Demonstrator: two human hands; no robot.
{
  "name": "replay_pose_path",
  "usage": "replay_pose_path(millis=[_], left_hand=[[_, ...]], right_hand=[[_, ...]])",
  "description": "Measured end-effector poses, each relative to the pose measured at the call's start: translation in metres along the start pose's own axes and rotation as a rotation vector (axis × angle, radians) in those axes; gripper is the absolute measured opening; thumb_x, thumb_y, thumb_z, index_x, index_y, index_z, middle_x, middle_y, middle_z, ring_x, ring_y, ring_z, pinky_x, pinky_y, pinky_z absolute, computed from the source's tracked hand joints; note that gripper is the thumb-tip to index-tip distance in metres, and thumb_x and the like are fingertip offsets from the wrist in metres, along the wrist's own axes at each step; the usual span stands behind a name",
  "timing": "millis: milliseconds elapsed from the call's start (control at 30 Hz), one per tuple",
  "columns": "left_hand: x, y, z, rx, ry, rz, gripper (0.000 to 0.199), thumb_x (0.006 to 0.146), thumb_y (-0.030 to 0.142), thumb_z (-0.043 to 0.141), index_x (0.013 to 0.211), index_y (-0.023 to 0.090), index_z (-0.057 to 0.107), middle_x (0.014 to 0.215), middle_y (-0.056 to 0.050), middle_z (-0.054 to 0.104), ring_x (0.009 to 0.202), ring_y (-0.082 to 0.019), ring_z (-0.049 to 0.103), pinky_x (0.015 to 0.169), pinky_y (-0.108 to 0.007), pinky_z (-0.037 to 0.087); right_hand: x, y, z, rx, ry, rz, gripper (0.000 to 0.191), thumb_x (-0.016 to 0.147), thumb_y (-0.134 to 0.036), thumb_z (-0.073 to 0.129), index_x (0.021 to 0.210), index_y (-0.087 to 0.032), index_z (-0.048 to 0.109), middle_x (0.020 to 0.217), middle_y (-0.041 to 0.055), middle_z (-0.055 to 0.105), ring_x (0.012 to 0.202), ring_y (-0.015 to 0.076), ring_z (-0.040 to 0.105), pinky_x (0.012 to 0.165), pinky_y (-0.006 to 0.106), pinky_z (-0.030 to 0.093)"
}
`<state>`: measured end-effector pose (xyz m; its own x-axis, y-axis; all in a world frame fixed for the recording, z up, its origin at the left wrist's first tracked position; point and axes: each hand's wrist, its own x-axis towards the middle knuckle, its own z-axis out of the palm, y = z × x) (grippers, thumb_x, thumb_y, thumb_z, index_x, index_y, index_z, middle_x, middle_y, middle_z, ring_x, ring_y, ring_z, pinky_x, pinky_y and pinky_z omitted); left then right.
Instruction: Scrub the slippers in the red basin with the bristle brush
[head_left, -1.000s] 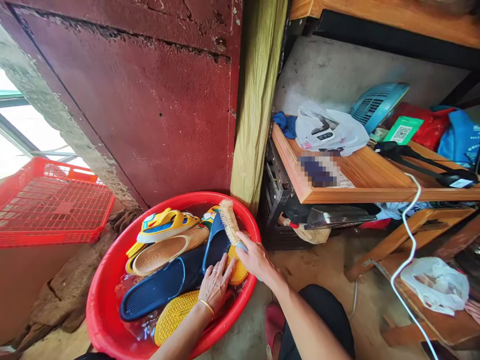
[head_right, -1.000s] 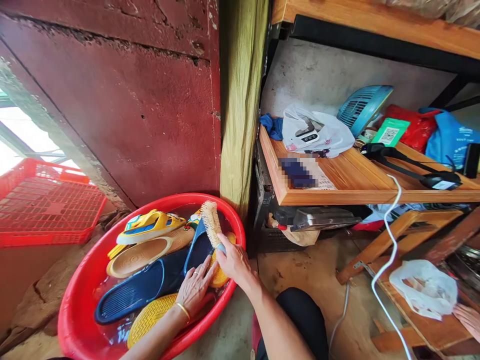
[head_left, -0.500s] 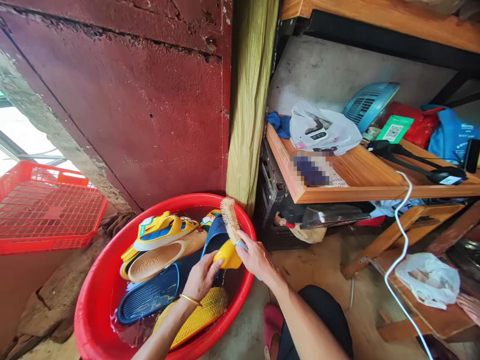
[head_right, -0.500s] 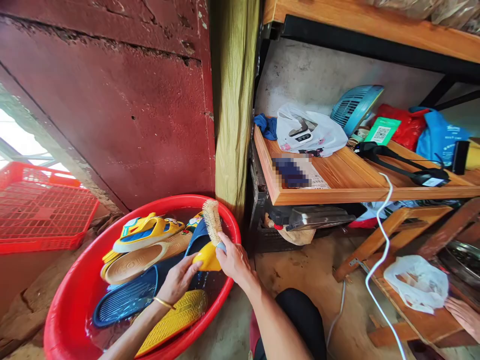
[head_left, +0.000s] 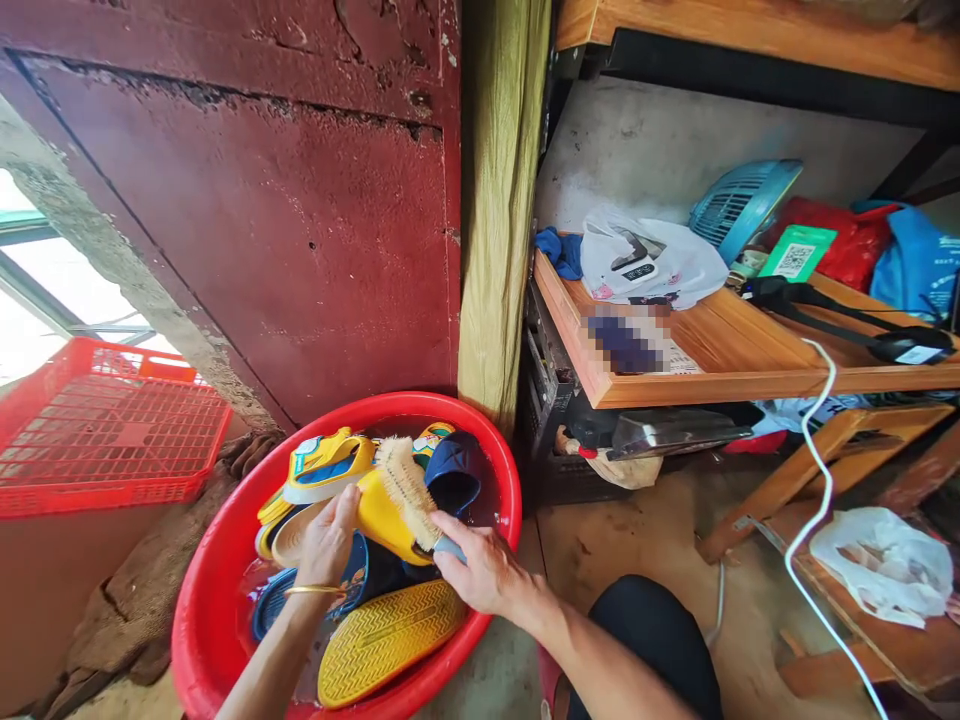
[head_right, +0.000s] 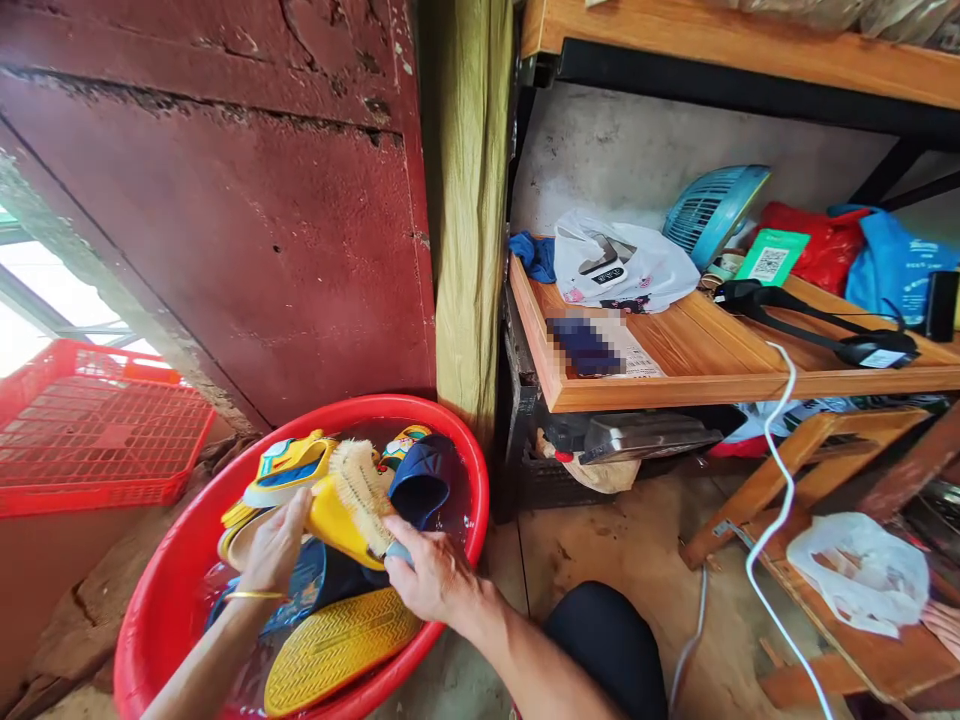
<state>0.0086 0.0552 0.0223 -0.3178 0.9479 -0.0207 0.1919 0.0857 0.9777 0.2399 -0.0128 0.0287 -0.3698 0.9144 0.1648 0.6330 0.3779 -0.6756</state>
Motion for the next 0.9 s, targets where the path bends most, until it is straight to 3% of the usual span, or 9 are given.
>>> replay_pose_path(millis=[100,200,333,533,633,767,900], left_hand=[[-0.008,-0.007,0.015,-0.209,-0.184,-0.114,0.058,0.077,0.069,0.059,0.098,0.017,0.073,0.108,-0.013,0.076,0.108,-0.031,0.066,0.096,-0.044,0.052],[-0.016,-0.015,0.026,-0.287,-0.312,-0.117,0.059,0.067,0.060,0.076,0.107,0.016,0.071,0.107,-0.011,0.075,0.105,-0.030,0.067,0.091,-0.041,0.055],[-0.017,-0.024,0.028,-0.311,-0.270,-0.115,0.065,0.062,0.057,0.081,0.110,0.015,0.067,0.099,-0.009,0.075,0.098,-0.027,0.069,0.085,-0.037,0.056],[-0.005,-0.026,0.024,-0.426,-0.131,-0.245,0.055,0.063,0.051,0.081,0.106,0.019,0.068,0.097,-0.006,0.075,0.093,-0.023,0.071,0.080,-0.034,0.058],[-0.006,-0.023,0.025,-0.412,-0.189,-0.220,0.056,0.065,0.051,0.080,0.110,0.020,0.068,0.103,-0.007,0.075,0.098,-0.024,0.070,0.082,-0.034,0.057],[-0.016,-0.018,0.028,-0.371,-0.333,-0.147,0.059,0.067,0.052,0.080,0.115,0.021,0.067,0.110,-0.007,0.074,0.104,-0.025,0.068,0.087,-0.034,0.056],[-0.023,-0.016,0.029,-0.417,-0.322,-0.137,0.059,0.067,0.052,0.080,0.115,0.021,0.066,0.111,-0.006,0.074,0.105,-0.025,0.068,0.083,-0.033,0.057]], right_hand=[[0.000,0.001,0.012,-0.097,-0.030,0.039,0.055,0.093,-0.023,0.047,0.148,-0.020,0.046,0.117,0.0107,0.074,0.099,0.0246,0.072,0.091,0.034,0.054],[0.003,0.007,0.015,-0.115,-0.047,0.128,0.054,0.094,-0.024,0.044,0.148,-0.019,0.046,0.116,0.0123,0.074,0.102,0.0257,0.071,0.092,0.035,0.054],[-0.003,0.007,0.015,-0.144,-0.073,0.137,0.055,0.094,-0.025,0.043,0.149,-0.021,0.046,0.117,0.0112,0.074,0.104,0.0264,0.071,0.093,0.036,0.053],[-0.026,-0.001,0.009,-0.330,-0.167,0.185,0.056,0.090,-0.019,0.045,0.145,-0.024,0.051,0.098,0.0104,0.077,0.090,0.0273,0.073,0.083,0.036,0.054],[-0.025,-0.001,-0.003,-0.245,-0.184,0.190,0.052,0.091,-0.022,0.045,0.142,-0.027,0.053,0.098,0.0073,0.078,0.089,0.0265,0.074,0.080,0.033,0.054],[-0.011,-0.002,-0.013,-0.080,-0.095,0.143,0.052,0.093,-0.023,0.044,0.144,-0.026,0.051,0.113,0.0061,0.076,0.097,0.0238,0.073,0.083,0.028,0.053],[-0.004,-0.003,-0.012,-0.036,-0.073,0.087,0.053,0.092,-0.022,0.044,0.145,-0.021,0.051,0.123,0.0088,0.072,0.105,0.0243,0.071,0.091,0.030,0.051]])
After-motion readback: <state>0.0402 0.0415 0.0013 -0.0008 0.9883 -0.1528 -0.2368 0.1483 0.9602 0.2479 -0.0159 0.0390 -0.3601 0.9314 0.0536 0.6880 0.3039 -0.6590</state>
